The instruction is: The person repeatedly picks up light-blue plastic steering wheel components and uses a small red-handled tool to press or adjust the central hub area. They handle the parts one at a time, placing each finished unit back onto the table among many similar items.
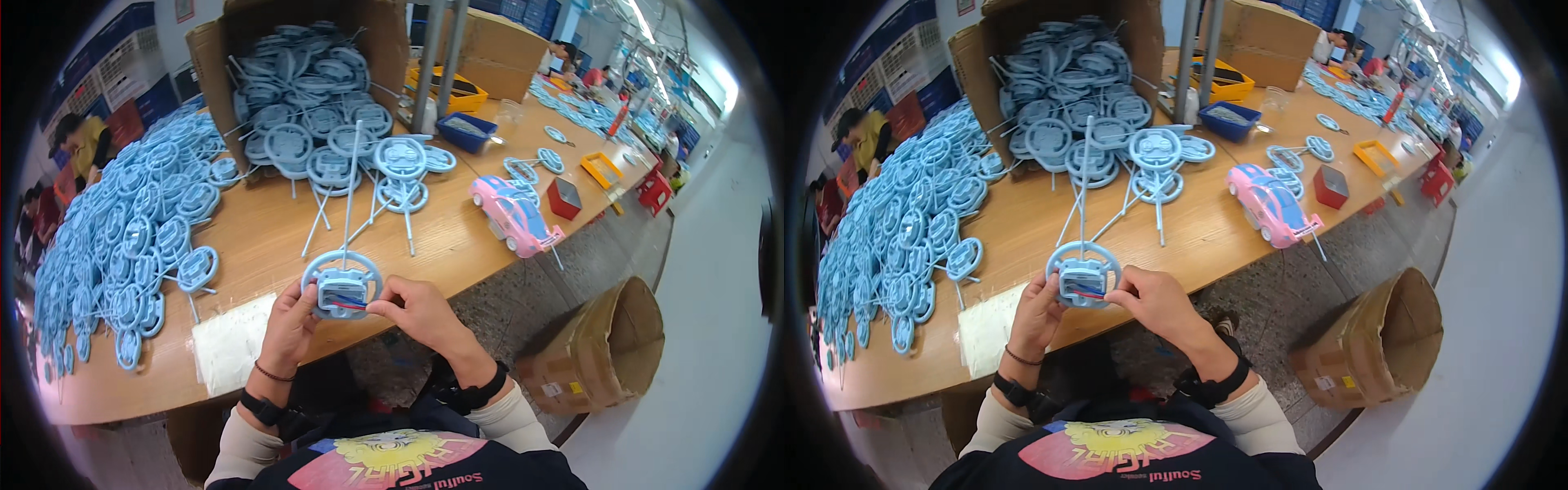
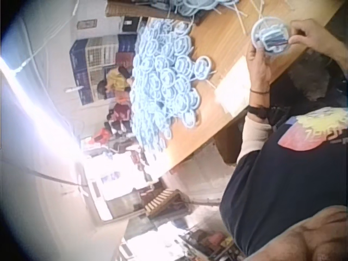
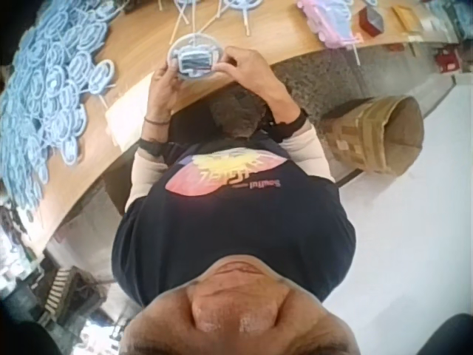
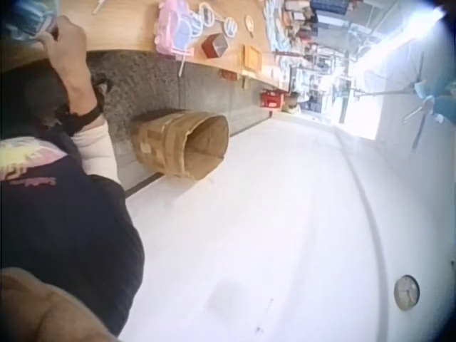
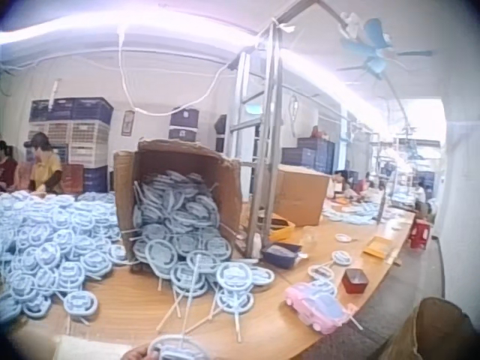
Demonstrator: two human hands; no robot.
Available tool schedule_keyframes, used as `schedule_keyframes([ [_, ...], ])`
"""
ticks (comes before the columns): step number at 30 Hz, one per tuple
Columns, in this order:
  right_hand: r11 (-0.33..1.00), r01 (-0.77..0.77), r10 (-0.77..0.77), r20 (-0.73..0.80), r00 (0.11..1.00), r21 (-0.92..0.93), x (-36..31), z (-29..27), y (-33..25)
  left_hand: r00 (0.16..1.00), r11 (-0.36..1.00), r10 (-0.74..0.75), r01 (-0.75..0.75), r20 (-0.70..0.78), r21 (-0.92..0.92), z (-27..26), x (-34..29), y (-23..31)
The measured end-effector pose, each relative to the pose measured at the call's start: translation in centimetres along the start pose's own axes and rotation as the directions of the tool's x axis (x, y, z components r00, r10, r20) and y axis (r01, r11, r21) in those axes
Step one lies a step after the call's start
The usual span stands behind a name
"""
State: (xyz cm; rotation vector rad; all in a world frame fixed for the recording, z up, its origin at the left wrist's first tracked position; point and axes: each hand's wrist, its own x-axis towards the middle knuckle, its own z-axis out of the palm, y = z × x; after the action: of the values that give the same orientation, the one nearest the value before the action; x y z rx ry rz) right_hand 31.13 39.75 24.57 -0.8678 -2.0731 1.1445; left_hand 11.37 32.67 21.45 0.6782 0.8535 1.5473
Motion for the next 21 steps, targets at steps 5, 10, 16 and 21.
schedule_keyframes([
  [5,0.999,-0.020,0.020,0.009,1.000,0.044,-0.1,-0.6,0.8,0.978,0.975,-0.165,0.181,0.131,-0.127,1.6,-0.1,0.2],
  [10,0.998,-0.049,0.048,0.024,0.999,0.042,-0.2,-0.4,0.7,0.982,0.983,-0.112,0.132,0.151,-0.130,1.1,0.1,-0.6],
  [16,0.988,-0.001,-0.011,0.082,0.997,0.154,0.4,1.8,2.3,0.998,0.999,0.007,-0.005,-0.057,0.044,-2.8,-0.9,1.2],
  [21,0.945,-0.139,0.136,0.029,0.990,0.297,-0.2,-0.5,5.0,0.979,0.865,0.056,0.050,-0.196,0.499,-12.4,-9.3,9.6],
])
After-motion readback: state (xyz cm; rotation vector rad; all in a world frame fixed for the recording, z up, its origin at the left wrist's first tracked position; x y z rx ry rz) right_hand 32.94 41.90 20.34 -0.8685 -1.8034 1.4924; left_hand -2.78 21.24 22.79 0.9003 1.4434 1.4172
